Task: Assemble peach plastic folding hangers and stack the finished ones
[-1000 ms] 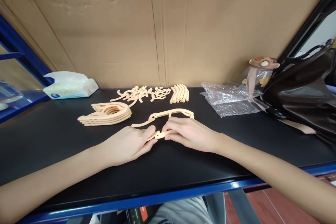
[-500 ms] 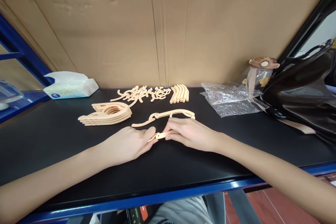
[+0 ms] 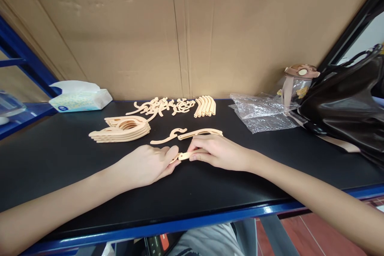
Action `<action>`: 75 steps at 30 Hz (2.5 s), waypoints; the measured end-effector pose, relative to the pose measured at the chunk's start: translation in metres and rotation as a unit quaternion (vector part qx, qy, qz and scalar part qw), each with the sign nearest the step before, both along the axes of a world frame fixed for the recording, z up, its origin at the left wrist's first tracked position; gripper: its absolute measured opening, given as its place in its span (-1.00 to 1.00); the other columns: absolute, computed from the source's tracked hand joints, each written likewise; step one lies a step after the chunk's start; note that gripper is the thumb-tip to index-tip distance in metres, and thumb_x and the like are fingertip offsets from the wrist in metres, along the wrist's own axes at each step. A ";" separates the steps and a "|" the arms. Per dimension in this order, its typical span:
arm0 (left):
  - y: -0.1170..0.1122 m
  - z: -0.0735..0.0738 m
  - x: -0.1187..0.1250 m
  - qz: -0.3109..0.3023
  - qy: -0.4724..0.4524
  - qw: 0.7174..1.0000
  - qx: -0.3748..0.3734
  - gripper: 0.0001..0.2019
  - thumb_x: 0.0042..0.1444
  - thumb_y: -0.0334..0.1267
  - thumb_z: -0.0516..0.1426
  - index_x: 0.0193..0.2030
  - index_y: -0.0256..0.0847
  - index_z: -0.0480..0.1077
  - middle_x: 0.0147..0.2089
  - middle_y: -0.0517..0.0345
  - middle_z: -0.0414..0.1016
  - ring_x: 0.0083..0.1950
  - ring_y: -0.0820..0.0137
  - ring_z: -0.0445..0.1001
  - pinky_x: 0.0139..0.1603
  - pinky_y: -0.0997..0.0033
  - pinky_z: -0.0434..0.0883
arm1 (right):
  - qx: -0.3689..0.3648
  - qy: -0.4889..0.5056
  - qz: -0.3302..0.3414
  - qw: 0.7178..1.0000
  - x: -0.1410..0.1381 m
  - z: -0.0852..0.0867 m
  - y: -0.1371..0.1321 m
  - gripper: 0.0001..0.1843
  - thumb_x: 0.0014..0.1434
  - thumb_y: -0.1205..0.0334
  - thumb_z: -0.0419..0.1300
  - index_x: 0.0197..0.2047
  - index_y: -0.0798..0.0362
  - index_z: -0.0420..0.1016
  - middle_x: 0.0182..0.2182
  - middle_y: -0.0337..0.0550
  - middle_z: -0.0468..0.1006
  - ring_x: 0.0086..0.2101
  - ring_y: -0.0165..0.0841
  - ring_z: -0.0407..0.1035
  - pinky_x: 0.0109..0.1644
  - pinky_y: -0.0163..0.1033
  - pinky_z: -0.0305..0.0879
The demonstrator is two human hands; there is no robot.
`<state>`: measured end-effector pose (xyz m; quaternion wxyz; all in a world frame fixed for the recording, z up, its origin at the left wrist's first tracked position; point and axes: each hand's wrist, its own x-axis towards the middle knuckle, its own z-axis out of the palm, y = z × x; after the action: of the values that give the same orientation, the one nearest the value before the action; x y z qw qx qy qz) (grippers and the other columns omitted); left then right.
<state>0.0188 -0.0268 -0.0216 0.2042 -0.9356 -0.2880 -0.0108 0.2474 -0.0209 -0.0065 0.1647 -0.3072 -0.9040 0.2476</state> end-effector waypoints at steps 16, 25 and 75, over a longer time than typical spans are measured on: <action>-0.001 0.002 0.000 -0.026 -0.012 1.000 -0.007 -0.77 0.30 -0.18 -0.10 -0.34 -0.25 0.19 -0.50 0.18 0.40 -0.54 0.32 0.48 -0.63 0.43 0.21 | -0.041 0.006 -0.003 0.999 0.002 -0.005 0.004 -0.77 0.27 0.11 0.06 -0.20 0.08 0.41 -0.32 -0.20 0.42 -0.33 -0.43 0.29 -0.27 -0.34 0.18; -0.002 0.005 0.001 -0.037 -0.023 0.998 -0.037 -0.77 0.27 -0.15 -0.07 -0.35 -0.24 0.17 -0.49 0.15 0.42 -0.53 0.30 0.50 -0.62 0.45 0.25 | -0.051 -0.004 0.001 0.999 0.001 -0.006 0.005 -0.78 0.27 0.11 0.07 -0.21 0.08 0.41 -0.33 -0.20 0.42 -0.35 -0.43 0.28 -0.28 -0.33 0.17; 0.001 0.012 0.000 -0.028 -0.027 0.993 -0.116 -0.80 0.29 -0.17 -0.08 -0.32 -0.20 0.15 -0.43 0.23 0.45 -0.50 0.38 0.46 -0.56 0.46 0.15 | 0.060 0.006 0.005 0.998 0.005 -0.001 0.007 -0.89 0.19 0.20 0.17 -0.25 0.05 0.44 -0.32 -0.24 0.50 -0.27 -0.42 0.36 -0.16 -0.31 0.25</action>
<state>0.0187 -0.0262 -0.0099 0.0863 -0.9601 -0.2659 -0.0086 0.2520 -0.0144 -0.0074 0.1867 -0.2905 -0.9179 0.1953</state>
